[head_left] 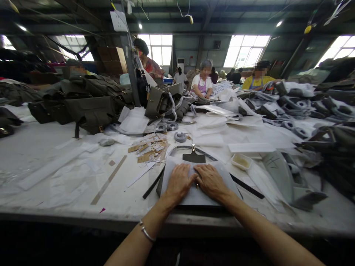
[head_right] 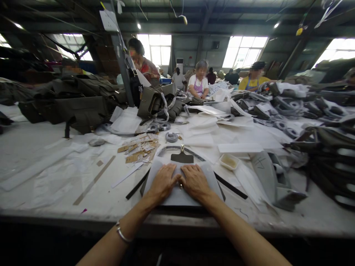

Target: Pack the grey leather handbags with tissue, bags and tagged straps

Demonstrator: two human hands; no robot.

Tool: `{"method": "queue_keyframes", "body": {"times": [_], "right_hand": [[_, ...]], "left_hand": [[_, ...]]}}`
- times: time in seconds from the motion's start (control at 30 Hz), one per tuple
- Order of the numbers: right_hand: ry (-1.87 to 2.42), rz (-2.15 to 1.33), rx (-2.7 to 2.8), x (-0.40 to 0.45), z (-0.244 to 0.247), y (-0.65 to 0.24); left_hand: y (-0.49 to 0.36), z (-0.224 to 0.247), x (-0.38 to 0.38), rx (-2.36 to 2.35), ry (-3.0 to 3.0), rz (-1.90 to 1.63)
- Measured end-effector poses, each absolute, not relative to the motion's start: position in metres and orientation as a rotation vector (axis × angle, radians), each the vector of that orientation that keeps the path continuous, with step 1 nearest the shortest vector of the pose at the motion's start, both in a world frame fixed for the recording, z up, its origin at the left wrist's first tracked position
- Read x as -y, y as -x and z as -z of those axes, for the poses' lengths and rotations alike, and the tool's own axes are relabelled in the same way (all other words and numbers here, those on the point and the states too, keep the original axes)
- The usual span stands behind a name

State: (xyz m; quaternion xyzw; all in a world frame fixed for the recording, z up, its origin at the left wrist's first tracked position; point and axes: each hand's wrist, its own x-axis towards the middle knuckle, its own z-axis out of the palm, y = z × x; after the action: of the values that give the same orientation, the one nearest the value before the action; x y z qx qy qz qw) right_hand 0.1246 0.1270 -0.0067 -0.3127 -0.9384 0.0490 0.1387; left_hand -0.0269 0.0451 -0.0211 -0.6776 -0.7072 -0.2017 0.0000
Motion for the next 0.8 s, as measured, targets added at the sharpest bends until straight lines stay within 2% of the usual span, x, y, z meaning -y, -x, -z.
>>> {"method": "queue_keyframes", "body": {"times": [0.23, 0.43, 0.63, 0.8], "right_hand": [[1.014, -0.067, 2.674, -0.133, 0.005, -0.127], [1.190, 0.006, 2.648, -0.143, 0.001, -0.123], [1.136, -0.016, 2.620, -0.145, -0.001, -0.123], [1.205, -0.037, 2.619, -0.147, -0.001, -0.123]], "left_hand": [[0.028, 0.010, -0.054, 2.223, 1.994, 0.441], [0.032, 0.006, -0.061, 2.230, 1.932, 0.444], [0.031, 0.007, -0.059, 2.197, 1.909, 0.555], [0.032, 0.005, -0.064, 2.253, 1.908, 0.450]]}}
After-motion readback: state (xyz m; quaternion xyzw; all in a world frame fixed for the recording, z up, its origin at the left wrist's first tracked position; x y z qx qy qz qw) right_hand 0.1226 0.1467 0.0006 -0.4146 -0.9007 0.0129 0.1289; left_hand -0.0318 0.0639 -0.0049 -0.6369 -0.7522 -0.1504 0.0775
